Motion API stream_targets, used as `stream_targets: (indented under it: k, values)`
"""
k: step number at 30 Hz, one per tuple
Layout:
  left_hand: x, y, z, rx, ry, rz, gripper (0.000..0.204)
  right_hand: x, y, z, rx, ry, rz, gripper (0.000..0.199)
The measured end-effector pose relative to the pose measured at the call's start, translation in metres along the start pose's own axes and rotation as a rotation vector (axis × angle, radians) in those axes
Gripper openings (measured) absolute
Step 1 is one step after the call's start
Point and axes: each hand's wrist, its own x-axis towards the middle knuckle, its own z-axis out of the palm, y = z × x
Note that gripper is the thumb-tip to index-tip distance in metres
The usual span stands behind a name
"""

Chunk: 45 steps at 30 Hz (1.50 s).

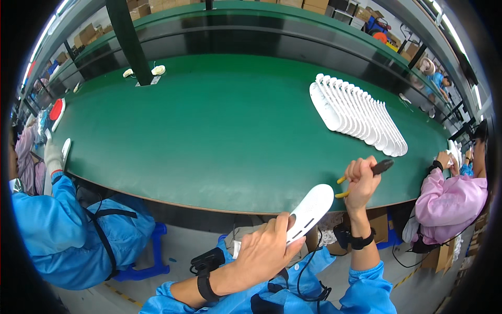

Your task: Trimming and inspecting white plastic parts using a hand tool on an assembly line.

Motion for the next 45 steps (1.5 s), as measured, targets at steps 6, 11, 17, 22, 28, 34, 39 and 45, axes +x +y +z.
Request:
stream_targets:
  k: [6,11,17,22,28,34,39,45]
  values:
    - [0.028,0.019,-0.014,0.280,-0.045,-0.015,0.040,-0.009,0.005,-0.023,-0.181,-0.078,-0.114,0.015]
    - [0.095,-0.001,-0.038,-0.565,-0.264,-0.348,0.040,-0.011,0.001,-0.043,-0.332,-0.141,-0.177,0.032]
    - [0.272,-0.048,-0.071,-1.074,-0.162,-0.464,0.040,-0.016,0.008,-0.052,-0.314,-0.062,-0.144,0.036]
    - [0.385,-0.043,-0.087,0.320,0.694,-0.402,0.066,-0.016,0.007,-0.055,-0.351,-0.050,-0.146,0.033]
    - [0.391,-0.034,0.001,0.103,0.160,-0.274,0.043,-0.017,0.007,-0.059,-0.245,-0.062,-0.120,0.023]
    - [0.345,-0.013,-0.004,-0.058,0.478,-0.236,0.033,-0.017,-0.002,-0.056,-0.025,0.025,-0.135,0.012]
    - [0.250,0.025,-0.023,0.045,0.487,0.041,0.030,-0.009,-0.026,-0.028,-0.586,-0.033,0.029,0.023]
    - [0.161,0.038,-0.030,-0.109,0.354,0.114,0.028,-0.015,-0.031,0.011,-0.937,-0.354,-0.237,0.031]
